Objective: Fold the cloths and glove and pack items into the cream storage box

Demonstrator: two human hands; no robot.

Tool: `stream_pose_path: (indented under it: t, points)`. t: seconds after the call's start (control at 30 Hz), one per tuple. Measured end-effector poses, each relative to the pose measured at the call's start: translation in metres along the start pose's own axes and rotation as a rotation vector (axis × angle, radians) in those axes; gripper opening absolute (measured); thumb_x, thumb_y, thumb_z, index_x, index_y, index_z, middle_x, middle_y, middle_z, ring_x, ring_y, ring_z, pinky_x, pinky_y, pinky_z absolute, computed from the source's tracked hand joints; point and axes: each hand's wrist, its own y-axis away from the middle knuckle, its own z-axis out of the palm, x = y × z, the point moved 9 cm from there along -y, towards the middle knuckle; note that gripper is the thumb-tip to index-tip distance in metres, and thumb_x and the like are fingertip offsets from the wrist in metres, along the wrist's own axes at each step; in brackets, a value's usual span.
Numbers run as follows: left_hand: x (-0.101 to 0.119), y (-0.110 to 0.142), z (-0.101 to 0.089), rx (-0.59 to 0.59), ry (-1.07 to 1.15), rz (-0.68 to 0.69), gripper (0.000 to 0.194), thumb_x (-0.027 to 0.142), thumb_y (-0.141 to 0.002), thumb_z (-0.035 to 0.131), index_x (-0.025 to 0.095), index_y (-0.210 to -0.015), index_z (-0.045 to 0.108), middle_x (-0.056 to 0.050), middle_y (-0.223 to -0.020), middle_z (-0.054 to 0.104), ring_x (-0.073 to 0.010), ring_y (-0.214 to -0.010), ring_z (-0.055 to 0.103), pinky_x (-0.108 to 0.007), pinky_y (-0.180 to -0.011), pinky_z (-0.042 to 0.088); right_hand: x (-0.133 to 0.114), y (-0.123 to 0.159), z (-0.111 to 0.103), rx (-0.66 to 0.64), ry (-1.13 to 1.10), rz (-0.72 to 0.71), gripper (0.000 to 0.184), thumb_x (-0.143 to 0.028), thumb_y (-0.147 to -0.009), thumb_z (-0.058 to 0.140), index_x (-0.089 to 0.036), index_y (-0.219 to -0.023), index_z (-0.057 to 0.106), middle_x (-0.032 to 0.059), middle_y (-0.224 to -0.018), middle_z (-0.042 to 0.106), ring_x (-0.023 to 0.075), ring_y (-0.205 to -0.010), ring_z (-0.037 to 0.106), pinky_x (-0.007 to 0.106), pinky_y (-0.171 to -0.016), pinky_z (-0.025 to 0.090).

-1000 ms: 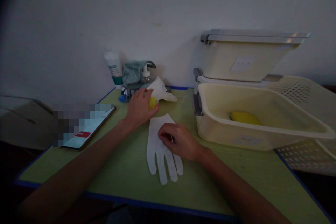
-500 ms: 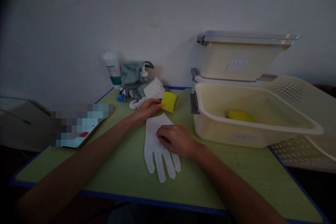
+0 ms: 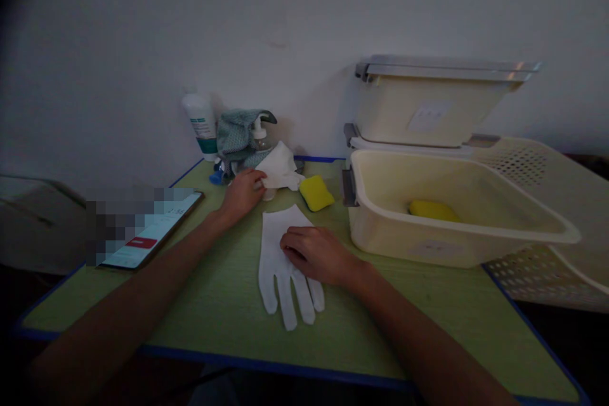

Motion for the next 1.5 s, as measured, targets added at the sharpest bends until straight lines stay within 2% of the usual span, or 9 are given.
stream_pose_path:
  t: [0.13, 0.3, 0.6, 0.9, 1.03, 1.2, 1.3, 1.4, 1.5]
  points:
    - [-0.001, -0.005, -0.007, 0.063, 0.142, -0.056, 0.011, 0.007, -0.062, 0.06, 0.017, -0.065, 0.059, 0.0, -0.067, 0.055, -0.0169, -0.072, 0.057, -0.033, -0.081, 0.047, -0.001, -0.001, -0.001, 0.007, 0.002, -0.006, 0.015, -0.009, -0.085, 0.046, -0.014, -0.082, 0.06, 0.0057, -0.078, 0.06, 0.0151, -0.071, 0.053, 0.026, -0.064, 0.039]
    - [-0.011, -0.012, -0.011, 0.123, 0.465, -0.214, 0.012, 0.011, -0.071, 0.059, 0.017, -0.063, 0.052, 0.006, -0.049, 0.049, -0.0093, -0.044, 0.051, -0.022, -0.051, 0.047, -0.001, 0.0, -0.001, 0.016, -0.033, -0.002, 0.015, -0.009, -0.085, 0.046, -0.015, -0.081, 0.059, 0.005, -0.078, 0.06, 0.0142, -0.071, 0.053, 0.025, -0.065, 0.039]
    - [-0.019, -0.014, -0.01, 0.132, 1.056, -0.38, 0.02, 0.01, -0.086, 0.047, 0.018, -0.067, 0.047, 0.003, -0.066, 0.061, -0.0059, -0.062, 0.062, -0.016, -0.064, 0.052, 0.025, 0.002, -0.012, 0.184, -0.046, 0.205, 0.014, -0.005, -0.08, 0.048, -0.015, -0.083, 0.058, 0.0054, -0.081, 0.057, 0.0151, -0.072, 0.054, 0.027, -0.066, 0.042]
    - [-0.012, -0.015, -0.008, 0.09, 1.339, -0.379, 0.023, 0.013, -0.091, 0.041, 0.021, -0.074, 0.054, 0.003, -0.078, 0.066, -0.0099, -0.083, 0.064, -0.021, -0.077, 0.052, 0.055, 0.01, -0.013, 0.319, -0.121, 0.345, 0.028, -0.006, -0.077, 0.048, -0.016, -0.102, 0.055, 0.0119, -0.113, 0.054, 0.0232, -0.108, 0.053, 0.043, -0.096, 0.041]
    - [-0.004, -0.014, -0.011, 0.074, 1.321, -0.32, 0.019, 0.017, -0.09, 0.043, 0.021, -0.08, 0.058, 0.0, -0.087, 0.068, -0.0134, -0.097, 0.062, -0.025, -0.083, 0.052, 0.061, 0.011, -0.008, 0.267, -0.113, 0.417, 0.03, -0.011, -0.08, 0.048, -0.014, -0.11, 0.051, 0.0173, -0.134, 0.039, 0.0271, -0.13, 0.035, 0.047, -0.107, 0.031]
    - [0.003, -0.015, -0.019, 0.086, 1.247, -0.211, 0.009, 0.023, -0.085, 0.052, 0.022, -0.085, 0.061, -0.001, -0.099, 0.069, -0.0184, -0.111, 0.057, -0.031, -0.088, 0.051, 0.056, 0.009, -0.005, 0.224, -0.097, 0.396, 0.024, -0.011, -0.082, 0.046, -0.012, -0.104, 0.056, 0.0196, -0.134, 0.04, 0.0278, -0.129, 0.038, 0.048, -0.107, 0.031]
    - [0.013, -0.014, -0.004, -0.094, 1.16, -0.169, 0.011, 0.021, -0.079, 0.059, 0.02, -0.089, 0.063, -0.003, -0.106, 0.068, -0.0193, -0.115, 0.055, -0.032, -0.094, 0.047, 0.05, 0.008, -0.006, 0.226, -0.089, 0.35, 0.021, -0.01, -0.082, 0.047, -0.012, -0.099, 0.059, 0.0186, -0.128, 0.044, 0.0273, -0.124, 0.043, 0.047, -0.104, 0.035]
    - [0.025, -0.006, 0.021, -0.373, 0.939, -0.102, 0.035, 0.014, -0.069, 0.066, 0.019, -0.104, 0.063, -0.005, -0.124, 0.059, -0.0205, -0.124, 0.047, -0.033, -0.101, 0.039, 0.046, 0.007, -0.006, 0.232, -0.088, 0.317, 0.021, -0.009, -0.082, 0.046, -0.011, -0.099, 0.059, 0.0177, -0.124, 0.047, 0.0259, -0.119, 0.047, 0.045, -0.102, 0.037]
    - [0.024, -0.005, 0.027, -0.404, 0.807, -0.048, 0.048, 0.011, -0.066, 0.065, 0.019, -0.112, 0.059, -0.008, -0.132, 0.052, -0.0216, -0.119, 0.052, -0.036, -0.1, 0.04, 0.046, 0.006, -0.007, 0.247, -0.075, 0.294, 0.021, -0.008, -0.081, 0.046, -0.011, -0.098, 0.059, 0.0175, -0.121, 0.049, 0.0261, -0.118, 0.046, 0.046, -0.101, 0.038]
